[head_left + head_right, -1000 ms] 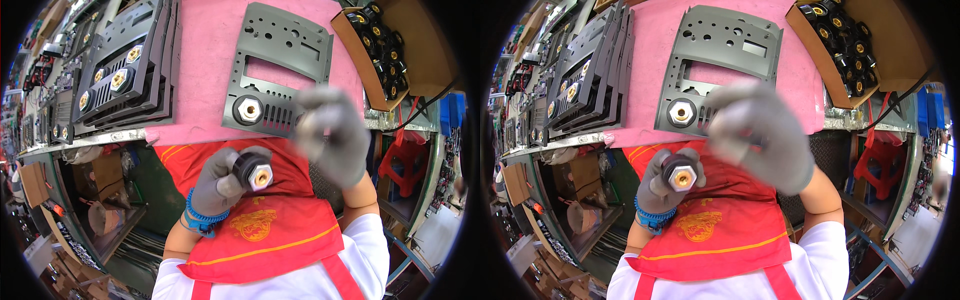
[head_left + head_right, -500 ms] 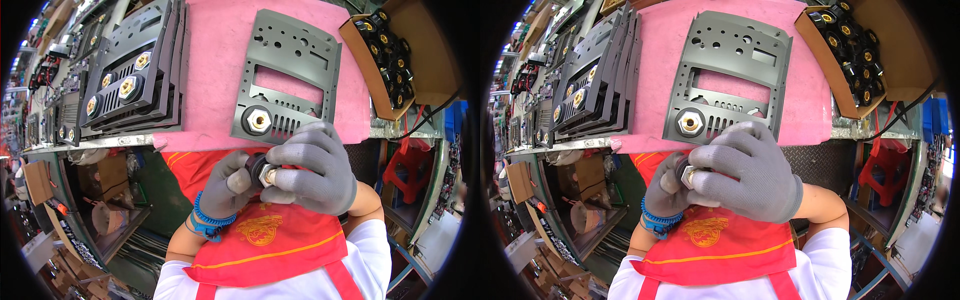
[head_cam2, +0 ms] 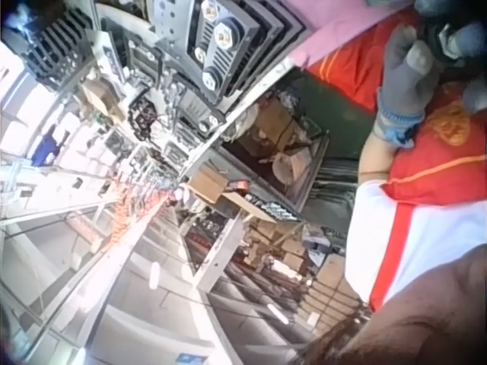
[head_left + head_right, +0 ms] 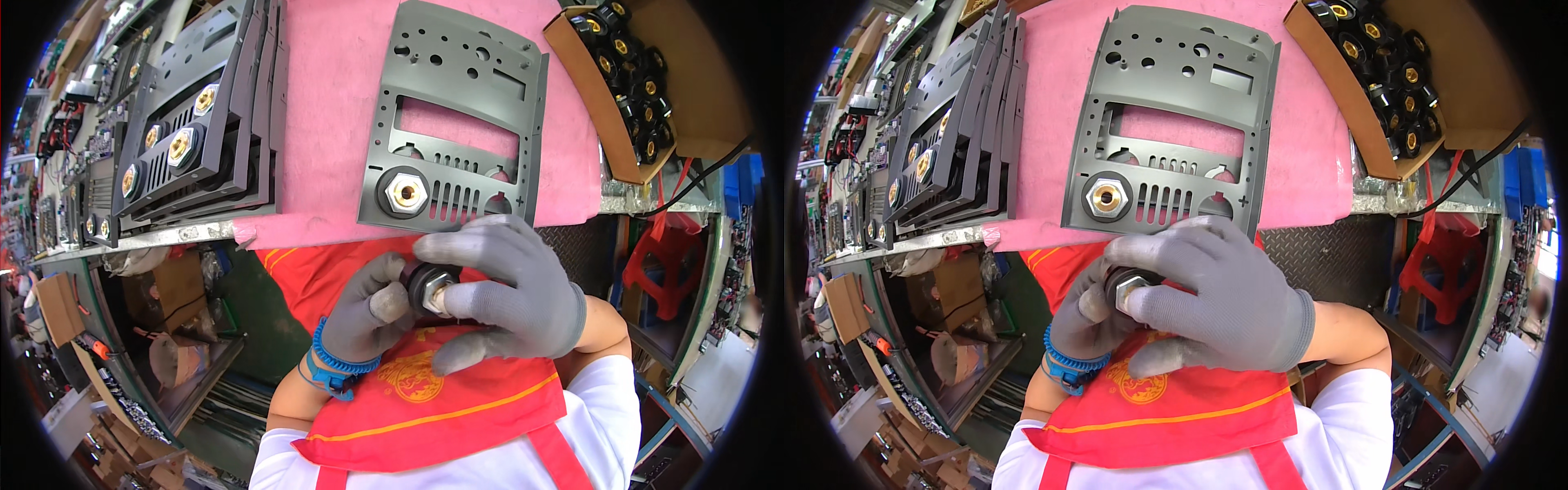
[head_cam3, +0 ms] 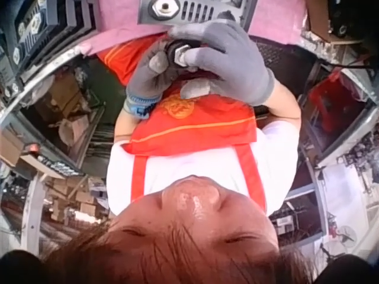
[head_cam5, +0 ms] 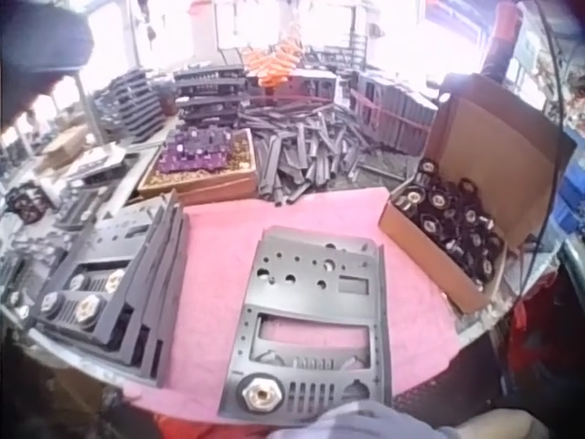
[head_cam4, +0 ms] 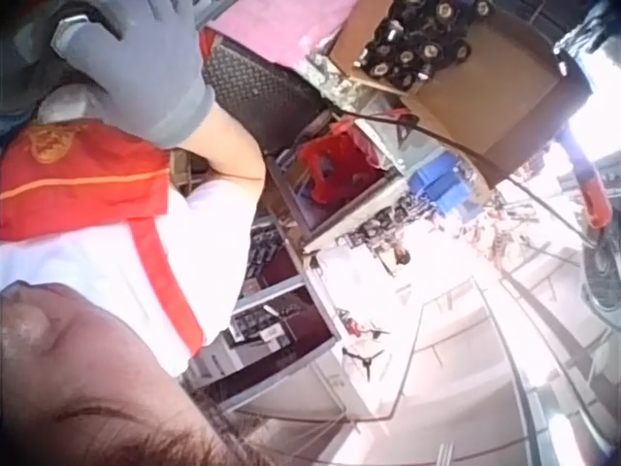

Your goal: Installing large circular components into a metal housing panel manually.

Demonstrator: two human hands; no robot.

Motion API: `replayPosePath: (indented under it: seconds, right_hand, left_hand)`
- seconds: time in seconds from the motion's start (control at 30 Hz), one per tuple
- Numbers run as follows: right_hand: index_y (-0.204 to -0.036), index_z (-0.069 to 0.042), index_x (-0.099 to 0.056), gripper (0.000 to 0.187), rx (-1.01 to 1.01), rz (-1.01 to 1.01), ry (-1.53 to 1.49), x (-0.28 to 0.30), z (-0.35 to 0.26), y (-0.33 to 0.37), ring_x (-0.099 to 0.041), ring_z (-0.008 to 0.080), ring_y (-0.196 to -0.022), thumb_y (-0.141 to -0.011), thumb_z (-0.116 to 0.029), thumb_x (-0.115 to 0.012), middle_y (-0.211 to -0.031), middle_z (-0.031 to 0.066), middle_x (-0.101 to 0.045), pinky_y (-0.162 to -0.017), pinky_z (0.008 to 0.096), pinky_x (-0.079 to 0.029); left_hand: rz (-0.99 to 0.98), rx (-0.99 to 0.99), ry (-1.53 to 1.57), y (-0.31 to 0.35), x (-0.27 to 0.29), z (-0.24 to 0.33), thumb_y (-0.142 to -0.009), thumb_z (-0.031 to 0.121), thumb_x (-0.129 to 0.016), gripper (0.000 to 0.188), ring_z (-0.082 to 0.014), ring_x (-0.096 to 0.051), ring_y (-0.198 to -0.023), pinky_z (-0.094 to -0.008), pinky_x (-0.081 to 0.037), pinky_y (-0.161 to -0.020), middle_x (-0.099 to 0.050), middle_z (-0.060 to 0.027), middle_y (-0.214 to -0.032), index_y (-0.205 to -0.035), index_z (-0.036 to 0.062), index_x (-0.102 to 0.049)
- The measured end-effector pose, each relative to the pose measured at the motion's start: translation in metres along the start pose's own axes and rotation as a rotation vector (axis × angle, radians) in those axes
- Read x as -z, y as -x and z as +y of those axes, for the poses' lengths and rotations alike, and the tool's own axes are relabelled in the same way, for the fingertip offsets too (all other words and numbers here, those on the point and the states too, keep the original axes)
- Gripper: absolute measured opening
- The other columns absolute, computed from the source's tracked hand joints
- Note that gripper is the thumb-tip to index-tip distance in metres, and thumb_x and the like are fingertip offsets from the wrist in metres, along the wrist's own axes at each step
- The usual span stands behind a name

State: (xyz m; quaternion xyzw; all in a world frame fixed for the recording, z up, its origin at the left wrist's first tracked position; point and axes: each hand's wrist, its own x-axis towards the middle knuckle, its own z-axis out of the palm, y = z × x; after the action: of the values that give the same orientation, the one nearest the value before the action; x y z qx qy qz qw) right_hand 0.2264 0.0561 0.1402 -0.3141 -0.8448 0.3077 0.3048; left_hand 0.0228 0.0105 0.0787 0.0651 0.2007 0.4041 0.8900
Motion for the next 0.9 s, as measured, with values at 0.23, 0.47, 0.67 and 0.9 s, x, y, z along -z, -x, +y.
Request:
replayPosePath:
  seconds: [0.23, 0.47, 0.67, 0.9]
  right_hand:
    - [-0.096, -0.012, -0.064, 0.023, -0.002, 0.008, 0.066, 0.004, -0.003, 0.006, -0.061, 0.021, -0.093, -0.077, -0.023, -0.073, -0.107, 0.0049, -0.063, -0.086, 0.0397, -0.047]
    - [-0.094, -0.012, -0.062, 0.019, 0.197, -0.016, 0.05, 0.006, 0.009, 0.005, -0.062, 0.0218, -0.096, -0.077, -0.017, -0.07, -0.109, 0.0059, -0.064, -0.091, 0.0418, -0.048]
    - [-0.096, -0.011, -0.061, 0.022, 0.145, 0.068, 0.106, -0.005, 0.001, 0.024, -0.063, 0.0257, -0.098, -0.077, -0.016, -0.07, -0.113, 0.0103, -0.064, -0.089, 0.0452, -0.05]
    - [-0.099, -0.011, -0.06, 0.035, -0.144, 0.119, 0.307, 0.01, 0.019, 0.027, -0.064, 0.0329, -0.097, -0.071, -0.01, -0.079, -0.12, 0.0148, -0.063, -0.083, 0.0397, -0.049]
  left_hand:
    - [-0.029, 0.059, -0.033, 0.002, -0.01, 0.006, -0.097, 0.031, -0.061, 0.042, -0.0249, -0.062, -0.11, -0.0412, -0.048, -0.1, -0.06, -0.0157, -0.12, -0.119, -0.0027, -0.052]
    - [-0.117, 0.318, 0.169, 0.0, -0.004, 0.005, -0.099, 0.03, -0.057, 0.042, -0.0261, -0.062, -0.111, -0.0396, -0.05, -0.098, -0.059, -0.0162, -0.119, -0.122, -0.0042, -0.05]
    - [-0.159, 0.14, 0.018, -0.004, 0.017, -0.01, -0.099, 0.028, -0.057, 0.04, -0.0269, -0.061, -0.113, -0.0405, -0.05, -0.098, -0.06, -0.0146, -0.122, -0.126, -0.001, -0.05]
    - [-0.04, 0.051, -0.072, -0.031, 0.025, -0.029, -0.1, 0.021, -0.055, 0.036, -0.0236, -0.058, -0.118, -0.0414, -0.049, -0.101, -0.058, -0.0132, -0.127, -0.128, -0.001, -0.051]
